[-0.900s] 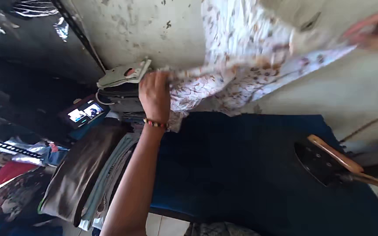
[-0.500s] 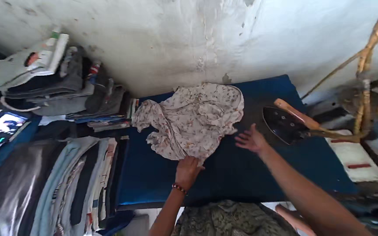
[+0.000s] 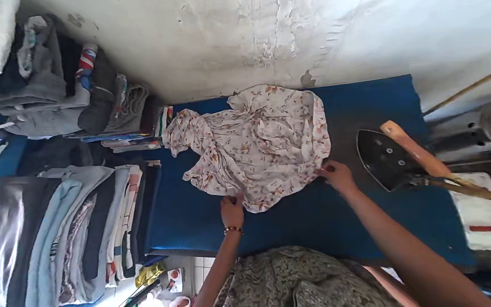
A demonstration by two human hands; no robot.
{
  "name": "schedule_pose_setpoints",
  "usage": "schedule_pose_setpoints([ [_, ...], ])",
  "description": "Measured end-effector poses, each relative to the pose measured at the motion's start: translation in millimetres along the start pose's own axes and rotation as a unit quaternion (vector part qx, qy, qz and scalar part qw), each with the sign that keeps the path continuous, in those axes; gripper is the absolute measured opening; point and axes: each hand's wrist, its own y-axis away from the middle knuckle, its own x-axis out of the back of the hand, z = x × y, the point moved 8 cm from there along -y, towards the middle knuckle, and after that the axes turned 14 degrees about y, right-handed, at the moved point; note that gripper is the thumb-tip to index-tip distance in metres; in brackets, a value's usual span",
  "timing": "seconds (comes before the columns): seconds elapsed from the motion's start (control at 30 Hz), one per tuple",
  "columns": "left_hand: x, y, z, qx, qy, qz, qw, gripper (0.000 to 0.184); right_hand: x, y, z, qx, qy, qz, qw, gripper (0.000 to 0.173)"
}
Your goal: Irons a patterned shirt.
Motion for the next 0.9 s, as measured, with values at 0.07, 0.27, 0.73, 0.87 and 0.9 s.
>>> schedule_pose_setpoints([
  [0.07, -5, -3, 2, 0.011, -0.018, -0.012, 1.0, 0.054, 5, 10, 16, -0.038, -0.09, -0.01, 0.995, 0.03],
  [0.27, 19, 6, -27, 0.066, 0.098, -0.025, 0.993, 0.043, 33, 47, 58, -0.077, -0.112, 0.021, 0.99, 0.042],
  [0.73, 5, 46, -49, -0.025, 0.027, 0.012, 0.999, 0.038, 197, 4, 61, -0.059, 0.347, 0.263, 0.899, 0.076],
  [0.87, 8, 55, -51, -0.071, 0.071, 0.04, 0.994, 0.046, 205, -17, 80, -0.131, 0.186, 0.114, 0.967, 0.074],
  [0.9, 9, 54, -51, -0.089, 0.083, 0.039, 0.992, 0.045, 202, -15, 80, -0.123, 0.15, 0.058, 0.979, 0.065],
])
